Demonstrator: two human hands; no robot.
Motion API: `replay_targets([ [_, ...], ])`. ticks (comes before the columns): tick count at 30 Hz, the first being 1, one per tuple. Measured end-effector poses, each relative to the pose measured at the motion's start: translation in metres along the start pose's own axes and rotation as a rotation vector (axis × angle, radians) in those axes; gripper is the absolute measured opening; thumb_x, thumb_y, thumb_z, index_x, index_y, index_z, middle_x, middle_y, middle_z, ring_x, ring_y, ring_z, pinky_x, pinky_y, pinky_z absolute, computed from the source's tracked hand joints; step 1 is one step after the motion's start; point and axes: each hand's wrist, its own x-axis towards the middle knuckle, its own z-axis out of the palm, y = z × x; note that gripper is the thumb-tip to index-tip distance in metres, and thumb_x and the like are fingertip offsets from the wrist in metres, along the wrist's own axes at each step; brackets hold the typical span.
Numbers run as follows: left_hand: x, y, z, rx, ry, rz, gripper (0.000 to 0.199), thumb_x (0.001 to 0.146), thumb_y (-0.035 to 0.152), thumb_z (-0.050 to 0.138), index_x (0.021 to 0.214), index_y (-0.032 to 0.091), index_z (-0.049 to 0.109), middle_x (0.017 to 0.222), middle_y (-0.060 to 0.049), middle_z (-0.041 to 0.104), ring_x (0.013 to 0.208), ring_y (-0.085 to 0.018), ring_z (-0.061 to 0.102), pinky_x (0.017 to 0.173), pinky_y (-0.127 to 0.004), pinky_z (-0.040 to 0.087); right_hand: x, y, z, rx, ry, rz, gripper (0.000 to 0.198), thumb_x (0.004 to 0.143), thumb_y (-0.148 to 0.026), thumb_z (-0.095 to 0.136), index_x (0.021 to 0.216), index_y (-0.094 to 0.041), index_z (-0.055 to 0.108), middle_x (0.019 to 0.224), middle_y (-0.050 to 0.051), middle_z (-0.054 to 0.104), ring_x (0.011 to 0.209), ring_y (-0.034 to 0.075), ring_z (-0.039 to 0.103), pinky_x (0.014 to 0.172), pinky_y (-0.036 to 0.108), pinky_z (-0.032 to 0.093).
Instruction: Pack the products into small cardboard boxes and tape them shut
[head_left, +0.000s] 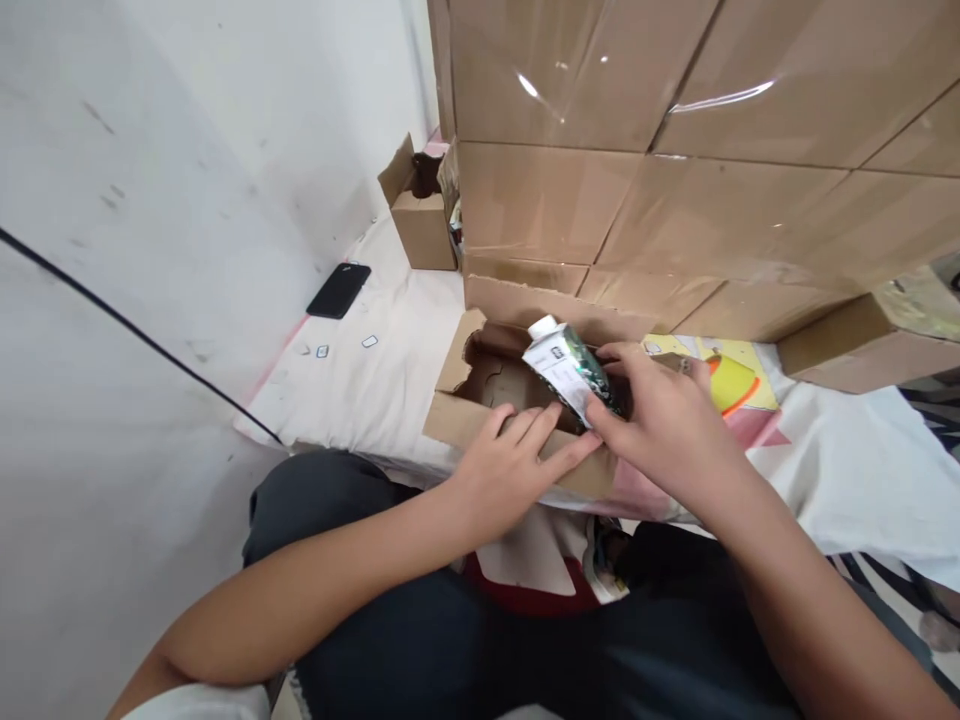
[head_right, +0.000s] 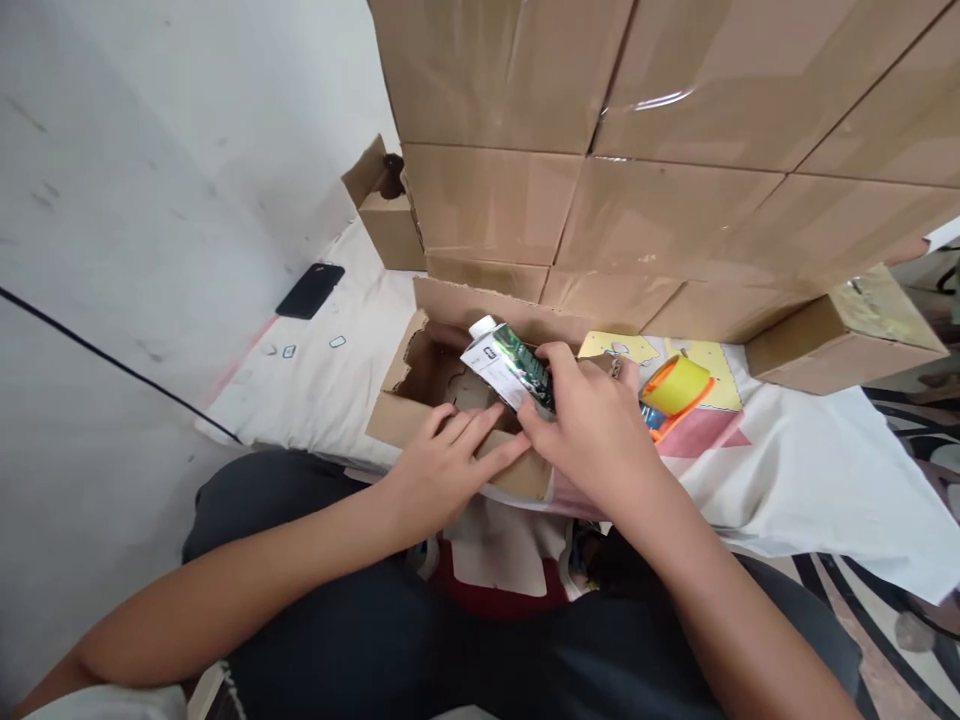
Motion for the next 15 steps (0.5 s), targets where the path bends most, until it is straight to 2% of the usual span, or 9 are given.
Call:
replay_targets([
  [2,-0.002,0.005,0.008,0.011,0.061,-0.008,0.045,0.099,0.019,0.046,0.142,0.027,0.049,0.127,-0.011,0.065,0.11,-0.024,0.059,0.097,-0.043,0.038,0.002,-0.008,0.005,-0.125,-0.107,-0.096,0.022,0.085,-0.025,0.06,0.107,-0.022,0.059,0.087,0.011,0.073,0.085,0.033,0.066,0.092,0.052,0.036],
  [4,-0.005,0.01,0.014,0.023,0.119,-0.019,0.036,0.1,0.019,0.045,0.133,0.027,0.056,0.115,-0.008,0.067,0.103,-0.022,0.059,0.095,-0.042,0.038,0.005,-0.017,0.01,-0.184,-0.174,-0.152,0.014,0.084,-0.014,0.056,0.096,-0.021,0.061,0.08,0.01,0.07,0.079,0.03,0.064,0.093,0.051,0.033],
  [7,-0.008,0.017,0.018,0.055,0.185,-0.033,0.031,0.099,0.019,0.047,0.126,0.024,0.06,0.112,-0.009,0.067,0.102,-0.022,0.058,0.096,-0.043,0.04,0.008,-0.031,0.014,-0.21,-0.139,-0.159,0.022,0.085,-0.006,0.048,0.092,-0.021,0.063,0.074,0.008,0.068,0.074,0.026,0.059,0.094,0.05,0.03],
  [11,-0.009,0.026,0.034,0.061,0.282,-0.006,0.025,0.097,0.019,0.052,0.117,0.022,0.066,0.107,-0.009,0.069,0.101,-0.022,0.059,0.096,-0.044,0.042,0.006,-0.054,0.007,-0.233,-0.092,-0.218,0.022,0.087,-0.006,0.049,0.095,-0.019,0.064,0.086,0.011,0.069,0.093,0.03,0.056,0.09,0.045,0.033],
  [13,-0.008,0.032,0.048,0.013,0.315,-0.007,0.024,0.097,0.019,0.053,0.114,0.024,0.068,0.105,-0.007,0.071,0.101,-0.023,0.061,0.097,-0.045,0.043,0.008,-0.067,0.004,-0.231,-0.18,-0.194,0.021,0.088,-0.006,0.051,0.1,-0.017,0.064,0.093,0.012,0.07,0.095,0.028,0.057,0.083,0.039,0.036],
  [15,-0.006,0.04,0.059,-0.068,0.248,-0.015,0.029,0.099,0.02,0.049,0.12,0.028,0.068,0.111,-0.005,0.073,0.106,-0.023,0.061,0.098,-0.045,0.044,0.016,-0.075,0.007,-0.223,-0.373,-0.153,0.023,0.088,-0.005,0.054,0.104,-0.016,0.064,0.096,0.012,0.07,0.088,0.025,0.061,0.074,0.034,0.038],
])
